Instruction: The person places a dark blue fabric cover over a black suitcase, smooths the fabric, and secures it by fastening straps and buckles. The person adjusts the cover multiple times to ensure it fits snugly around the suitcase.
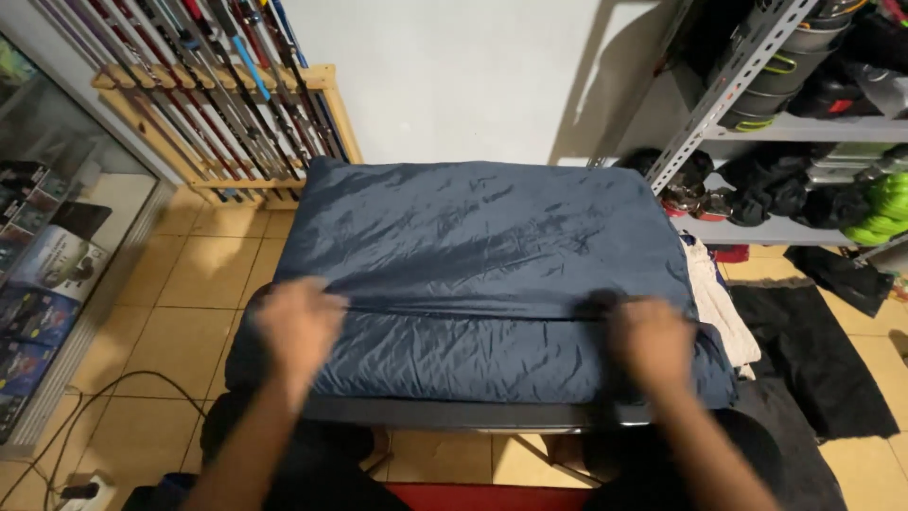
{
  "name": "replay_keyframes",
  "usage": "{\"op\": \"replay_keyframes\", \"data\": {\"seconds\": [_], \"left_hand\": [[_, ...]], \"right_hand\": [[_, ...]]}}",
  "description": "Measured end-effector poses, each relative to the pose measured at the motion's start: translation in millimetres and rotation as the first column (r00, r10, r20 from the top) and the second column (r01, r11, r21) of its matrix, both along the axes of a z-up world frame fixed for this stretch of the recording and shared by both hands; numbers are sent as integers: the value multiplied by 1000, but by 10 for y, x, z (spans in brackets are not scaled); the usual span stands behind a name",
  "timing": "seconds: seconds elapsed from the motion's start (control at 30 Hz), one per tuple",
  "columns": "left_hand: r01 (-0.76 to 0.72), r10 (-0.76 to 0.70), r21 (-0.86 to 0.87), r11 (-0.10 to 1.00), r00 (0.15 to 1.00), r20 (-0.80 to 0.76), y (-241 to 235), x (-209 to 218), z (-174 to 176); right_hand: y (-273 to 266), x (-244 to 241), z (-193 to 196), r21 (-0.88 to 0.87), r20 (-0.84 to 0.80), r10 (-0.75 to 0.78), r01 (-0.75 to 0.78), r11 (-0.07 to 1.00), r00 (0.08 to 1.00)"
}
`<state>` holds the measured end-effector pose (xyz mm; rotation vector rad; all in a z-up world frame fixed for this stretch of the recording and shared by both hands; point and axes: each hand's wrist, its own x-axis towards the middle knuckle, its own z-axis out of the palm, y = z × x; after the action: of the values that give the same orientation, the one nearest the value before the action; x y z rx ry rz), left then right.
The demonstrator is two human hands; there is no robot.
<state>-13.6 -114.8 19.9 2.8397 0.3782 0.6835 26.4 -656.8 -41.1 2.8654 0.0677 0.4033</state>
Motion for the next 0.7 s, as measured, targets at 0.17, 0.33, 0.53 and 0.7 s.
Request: {"op": "replay_keyframes", "data": {"seconds": [0.17,0.33,0.53,0.7], "left_hand": [[635,-634,-19,772,768,-89,-1203,29,-315],[600,-576,-22,800,757,-307,-1460,363,-748],[581,-543,73,811,793,-277,-1203,449,-1029],[537,-474,51,842,781,-407,-605,393,-781]], "right_hand": [[1527,-447,311,282,54,447,-443,851,893],[1630,-101,-209,158,-297,328,-292,943,897],[1275,-3,-363,79,57,401,-405,911,914],[636,-50,-203,32,87,334,-338,941,939]]}}
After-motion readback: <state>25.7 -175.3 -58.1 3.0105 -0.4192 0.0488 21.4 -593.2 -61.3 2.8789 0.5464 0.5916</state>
